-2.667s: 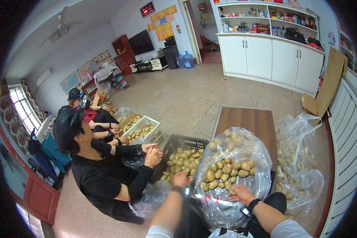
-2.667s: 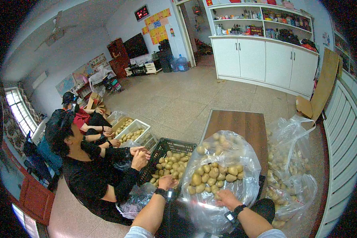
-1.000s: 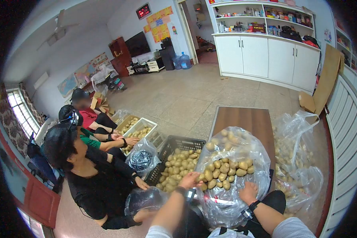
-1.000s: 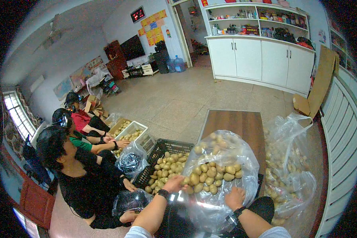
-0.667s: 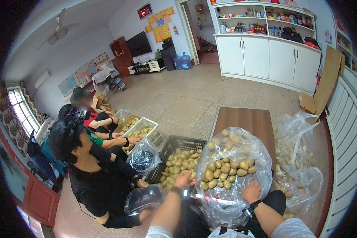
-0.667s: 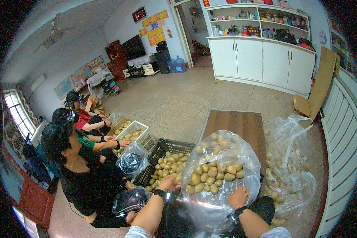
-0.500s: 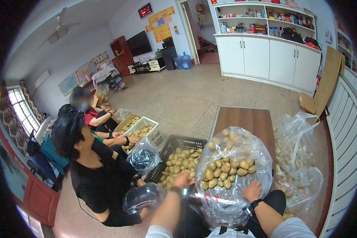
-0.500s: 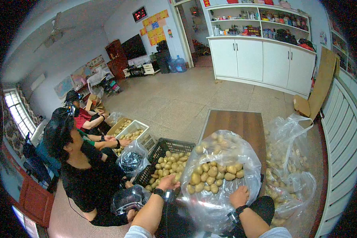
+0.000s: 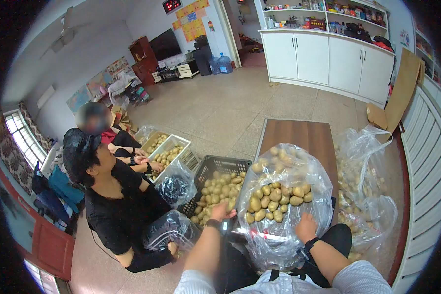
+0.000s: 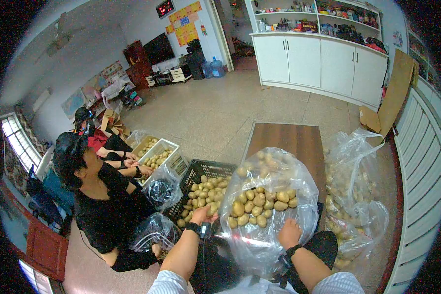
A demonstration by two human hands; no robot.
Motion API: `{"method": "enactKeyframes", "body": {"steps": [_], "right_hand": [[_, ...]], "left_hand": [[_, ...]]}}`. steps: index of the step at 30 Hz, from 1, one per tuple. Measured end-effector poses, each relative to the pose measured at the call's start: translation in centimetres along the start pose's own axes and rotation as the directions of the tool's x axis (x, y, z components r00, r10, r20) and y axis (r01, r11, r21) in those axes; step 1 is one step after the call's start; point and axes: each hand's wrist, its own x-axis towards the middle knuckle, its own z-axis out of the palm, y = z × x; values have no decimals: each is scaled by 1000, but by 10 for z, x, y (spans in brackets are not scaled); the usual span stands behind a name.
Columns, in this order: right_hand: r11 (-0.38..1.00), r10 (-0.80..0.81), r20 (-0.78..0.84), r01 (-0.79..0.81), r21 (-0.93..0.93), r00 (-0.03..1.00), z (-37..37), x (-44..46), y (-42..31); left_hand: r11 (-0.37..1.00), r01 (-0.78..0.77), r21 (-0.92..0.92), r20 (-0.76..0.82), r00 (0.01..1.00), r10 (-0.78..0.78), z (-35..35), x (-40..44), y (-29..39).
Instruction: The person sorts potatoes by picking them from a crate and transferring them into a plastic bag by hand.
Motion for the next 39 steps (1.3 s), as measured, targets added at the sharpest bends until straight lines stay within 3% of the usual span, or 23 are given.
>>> {"method": "enactKeyframes", "body": {"steps": [7,8,9,10,11,12,13,17,19,21,23,25,27,28,32,35,36,37,39], "right_hand": [[995,-28,5,28,-97,1000,7,-6,2],[995,-26,12,27,-101,1000,7,-7,2],[996,-45,14,46,-74,999,8,-6,3],[997,-63,25,65,-52,998,8,-7,5],[997,-57,19,58,-52,998,12,-6,6],[997,-54,22,55,-57,998,18,-3,9],[994,-78,10,79,-75,997,27,0,14],[990,-101,87,109,-90,991,1,-4,-1],[992,-57,123,71,-107,991,-7,-4,-10],[989,-71,161,91,-118,984,-8,-5,-9],[991,-112,146,122,-61,983,-2,-1,-3],[992,-89,220,106,-67,971,-7,-1,-5],[994,-41,259,65,-85,965,-4,-3,-14],[994,-26,237,51,-99,971,-5,-5,-15],[995,-15,255,40,-95,967,-6,-4,-12],[998,-11,288,29,-55,958,-1,-5,-5],[998,-36,298,50,-40,954,3,-3,0],[998,-32,298,47,-42,954,10,0,7],[994,-105,316,108,8,943,24,7,20]], "left_hand": [[1000,-7,-24,-92,996,5,5,-2,2],[994,-57,88,-112,991,67,3,0,2],[860,-174,480,-12,979,205,-3,-1,0],[453,-248,856,91,936,341,-12,2,-5],[38,-232,972,188,866,463,-21,5,-10],[-156,-210,965,260,838,481,-19,8,-9],[-163,-174,971,235,813,532,4,-28,7],[-10,-234,972,203,818,538,-11,-7,-4],[-154,-264,952,304,764,569,-21,2,-8],[-131,-227,965,260,771,582,-22,5,-9],[-186,-176,967,246,843,478,-21,0,-5],[-75,-187,979,193,760,621,-39,30,-30],[-131,-62,989,129,791,599,-23,11,-14],[15,-93,996,63,769,637,-22,11,-15],[169,-215,962,77,808,584,-24,6,-9],[-141,-86,986,143,869,474,-29,12,-11],[223,-122,967,9,895,446,-32,21,-17],[224,-124,967,12,896,444,-32,20,-17],[-139,-108,984,165,842,514,-31,12,-13]]}}
